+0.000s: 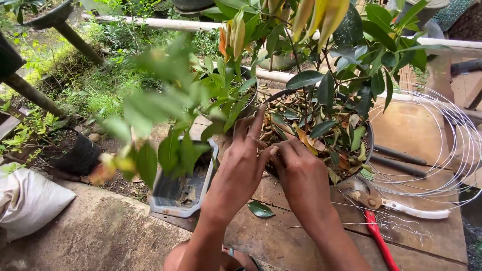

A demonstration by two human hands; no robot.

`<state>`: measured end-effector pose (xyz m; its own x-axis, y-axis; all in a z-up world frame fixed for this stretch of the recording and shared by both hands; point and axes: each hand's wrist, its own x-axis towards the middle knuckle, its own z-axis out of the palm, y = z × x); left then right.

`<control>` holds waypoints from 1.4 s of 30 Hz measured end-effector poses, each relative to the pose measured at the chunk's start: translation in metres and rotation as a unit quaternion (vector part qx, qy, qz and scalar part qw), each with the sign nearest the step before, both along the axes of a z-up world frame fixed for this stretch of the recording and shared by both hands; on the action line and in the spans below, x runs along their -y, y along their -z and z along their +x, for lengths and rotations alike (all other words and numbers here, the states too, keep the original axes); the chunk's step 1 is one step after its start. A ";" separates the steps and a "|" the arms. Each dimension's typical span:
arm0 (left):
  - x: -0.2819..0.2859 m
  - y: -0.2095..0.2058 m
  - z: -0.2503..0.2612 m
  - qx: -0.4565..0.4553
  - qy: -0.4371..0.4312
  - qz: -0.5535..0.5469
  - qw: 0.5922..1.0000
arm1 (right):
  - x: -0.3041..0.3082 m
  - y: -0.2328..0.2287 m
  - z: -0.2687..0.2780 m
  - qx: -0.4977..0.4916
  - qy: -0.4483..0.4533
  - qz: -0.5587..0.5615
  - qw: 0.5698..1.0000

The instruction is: The person wraps wire around a plant branch to shape it for bonsai or decorative purposes.

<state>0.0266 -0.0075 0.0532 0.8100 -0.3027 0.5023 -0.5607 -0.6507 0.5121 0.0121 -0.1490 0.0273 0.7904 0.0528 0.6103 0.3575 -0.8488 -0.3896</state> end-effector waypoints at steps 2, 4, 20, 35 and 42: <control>-0.004 0.000 -0.002 0.017 0.012 -0.011 1.000 | 0.005 0.002 0.000 -0.027 -0.025 0.028 0.999; -0.011 0.003 -0.006 -0.001 0.015 -0.014 1.000 | 0.010 -0.004 0.004 -0.068 -0.033 0.051 0.996; -0.030 0.027 -0.014 0.067 -0.045 -0.115 0.990 | -0.005 -0.010 -0.013 0.003 -0.049 0.076 0.996; -0.028 0.041 0.043 -0.052 0.120 -0.257 0.957 | -0.015 0.034 0.012 0.154 0.072 -0.073 0.983; -0.032 0.040 0.046 -0.190 0.104 -0.287 0.933 | -0.016 0.039 0.014 0.196 0.056 -0.106 0.973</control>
<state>0.0724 0.0245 0.0136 0.9161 -0.2435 0.3184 -0.3514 -0.1056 0.9302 0.0260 -0.1334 -0.0121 0.5067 0.1376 0.8511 0.3447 -0.9372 -0.0537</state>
